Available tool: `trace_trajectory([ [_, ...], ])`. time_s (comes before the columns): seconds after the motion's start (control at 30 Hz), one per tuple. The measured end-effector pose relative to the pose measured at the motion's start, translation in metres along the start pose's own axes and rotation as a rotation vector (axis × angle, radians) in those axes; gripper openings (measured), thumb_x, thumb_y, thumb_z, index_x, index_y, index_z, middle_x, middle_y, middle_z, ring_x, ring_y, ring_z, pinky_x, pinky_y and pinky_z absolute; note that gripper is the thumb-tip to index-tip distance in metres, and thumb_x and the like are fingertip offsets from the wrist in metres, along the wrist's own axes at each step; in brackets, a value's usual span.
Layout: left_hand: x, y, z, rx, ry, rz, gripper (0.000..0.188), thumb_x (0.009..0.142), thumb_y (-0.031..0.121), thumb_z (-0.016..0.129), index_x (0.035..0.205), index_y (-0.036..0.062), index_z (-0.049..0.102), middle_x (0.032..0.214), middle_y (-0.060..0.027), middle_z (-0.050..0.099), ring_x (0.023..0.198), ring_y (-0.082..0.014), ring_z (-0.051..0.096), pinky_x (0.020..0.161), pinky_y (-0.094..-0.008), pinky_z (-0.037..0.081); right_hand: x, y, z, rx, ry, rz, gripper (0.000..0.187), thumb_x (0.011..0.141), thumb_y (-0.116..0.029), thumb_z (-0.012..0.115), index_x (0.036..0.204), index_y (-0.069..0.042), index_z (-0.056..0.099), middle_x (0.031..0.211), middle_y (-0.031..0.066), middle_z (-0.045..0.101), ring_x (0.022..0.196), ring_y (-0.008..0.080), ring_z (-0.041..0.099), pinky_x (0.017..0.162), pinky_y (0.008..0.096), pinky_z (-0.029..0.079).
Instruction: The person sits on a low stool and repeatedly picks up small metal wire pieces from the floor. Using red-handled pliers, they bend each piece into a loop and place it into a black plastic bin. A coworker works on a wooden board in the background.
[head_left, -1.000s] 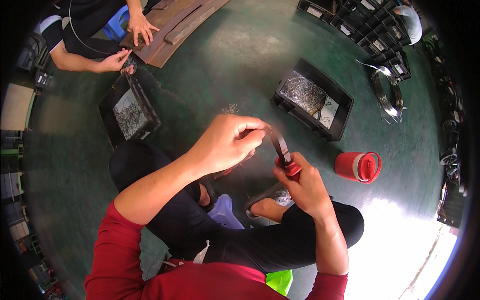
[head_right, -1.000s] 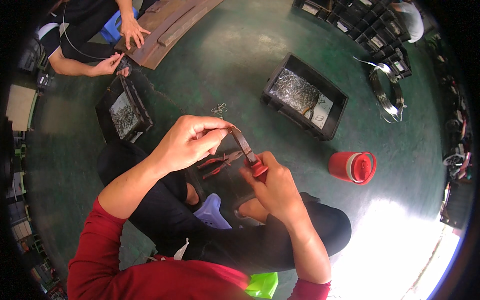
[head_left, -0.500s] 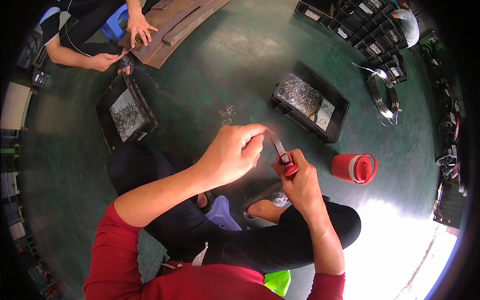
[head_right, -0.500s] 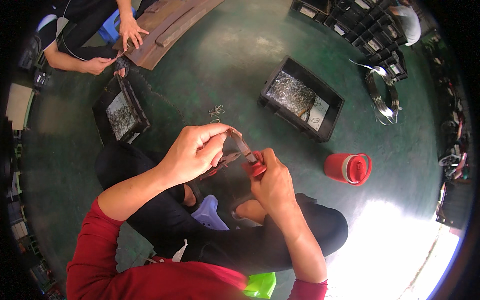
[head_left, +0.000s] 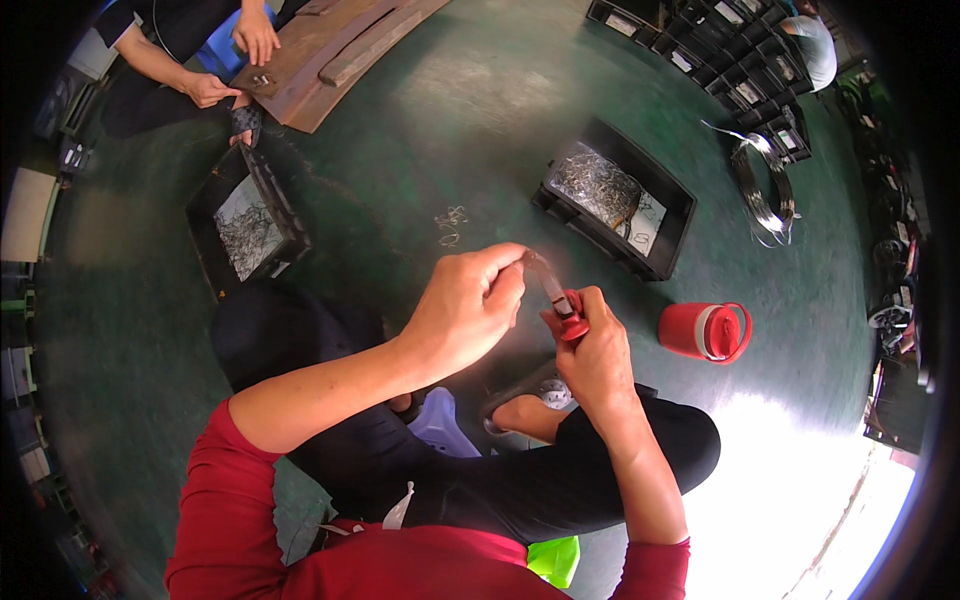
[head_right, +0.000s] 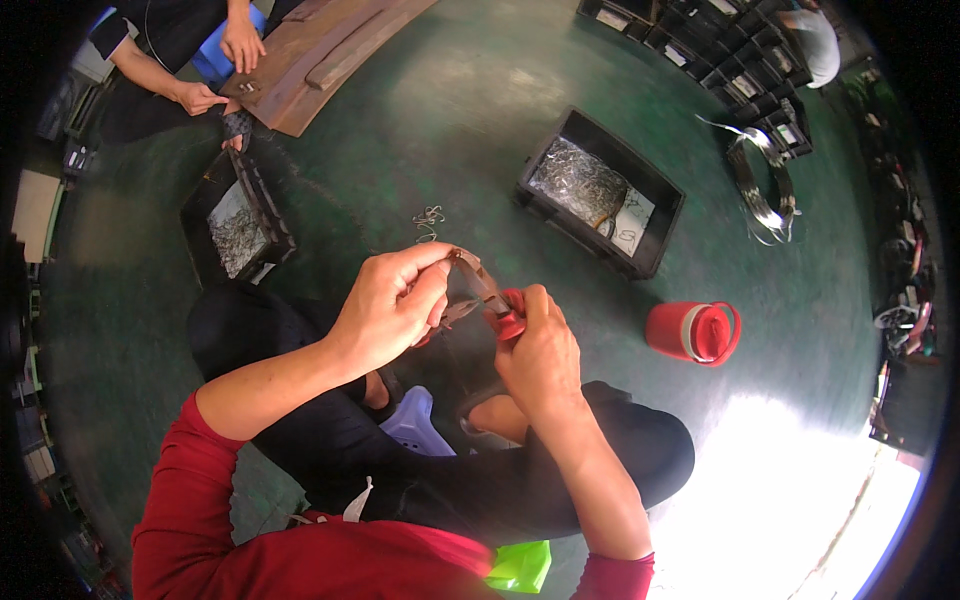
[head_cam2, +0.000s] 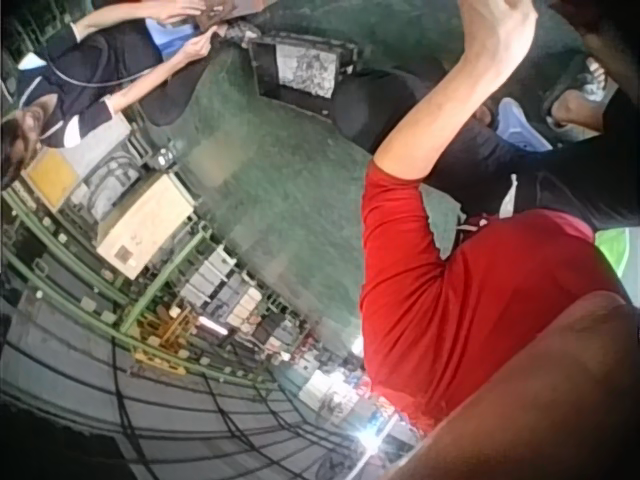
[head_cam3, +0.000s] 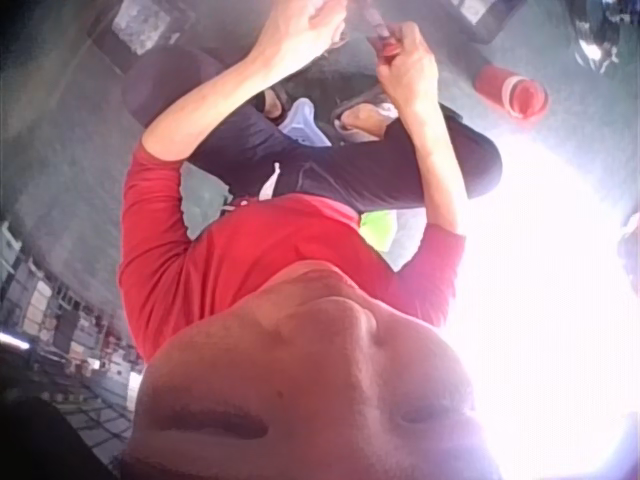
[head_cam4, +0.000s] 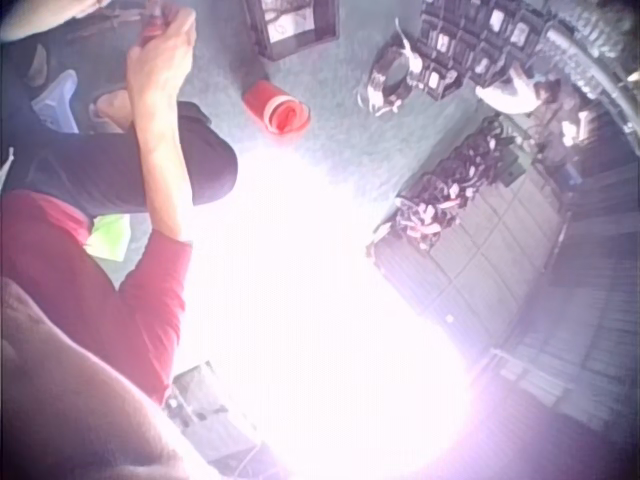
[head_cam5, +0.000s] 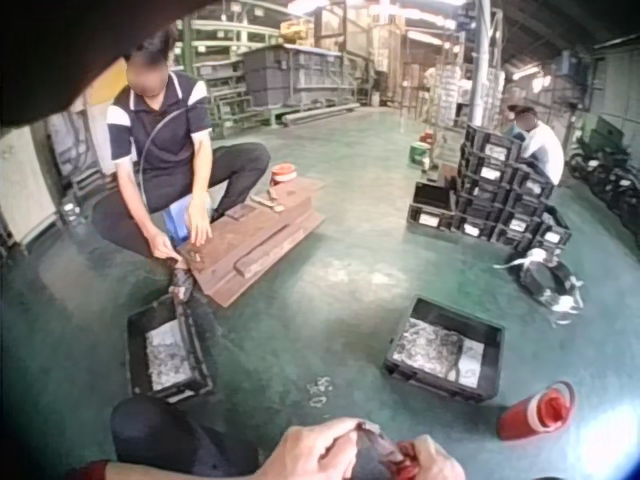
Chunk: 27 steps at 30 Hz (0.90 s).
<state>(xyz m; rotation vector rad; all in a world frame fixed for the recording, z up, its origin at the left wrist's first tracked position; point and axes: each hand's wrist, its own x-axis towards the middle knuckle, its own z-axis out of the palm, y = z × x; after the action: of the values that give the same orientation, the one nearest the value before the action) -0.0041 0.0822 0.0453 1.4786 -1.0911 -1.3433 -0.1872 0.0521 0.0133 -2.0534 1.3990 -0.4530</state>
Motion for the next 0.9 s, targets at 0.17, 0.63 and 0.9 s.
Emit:
trace_trajectory([
  [0.17,0.015,-0.016,-0.005,0.124,-0.098,-0.008,0.026,0.101,0.012,0.045,0.118,0.0009,0.061,0.061,-0.0026,0.056,0.048,-0.0078,0.052,0.046,-0.0249,0.041,0.004,0.009,-0.017,0.186,-0.308,0.168,0.030,0.087,-0.020,0.070,0.107,-0.003,0.055,0.088,0.0207,0.067,0.085,0.0390,0.065,0.074,0.0407,0.049],
  [0.63,0.246,0.018,0.056,0.882,0.076,0.425,0.047,0.094,0.042,0.059,0.116,0.0007,0.062,0.106,-0.0176,0.069,0.097,-0.0277,0.067,0.083,-0.0391,0.052,-0.021,0.036,-0.049,-0.500,-0.433,0.162,0.026,0.078,-0.009,0.067,0.100,0.000,0.054,0.084,0.0201,0.066,0.083,0.0390,0.065,0.072,0.0493,0.050],
  [0.9,0.239,-0.174,-0.050,0.790,0.122,0.101,0.019,0.086,0.024,0.067,0.094,0.0064,0.070,0.094,-0.0138,0.071,0.088,-0.0285,0.069,0.076,-0.0373,0.053,-0.022,0.035,-0.048,-0.624,-0.437,0.070,0.034,0.073,-0.003,0.066,0.104,-0.004,0.052,0.085,0.0124,0.061,0.086,0.0324,0.062,0.075,0.0446,0.047],
])
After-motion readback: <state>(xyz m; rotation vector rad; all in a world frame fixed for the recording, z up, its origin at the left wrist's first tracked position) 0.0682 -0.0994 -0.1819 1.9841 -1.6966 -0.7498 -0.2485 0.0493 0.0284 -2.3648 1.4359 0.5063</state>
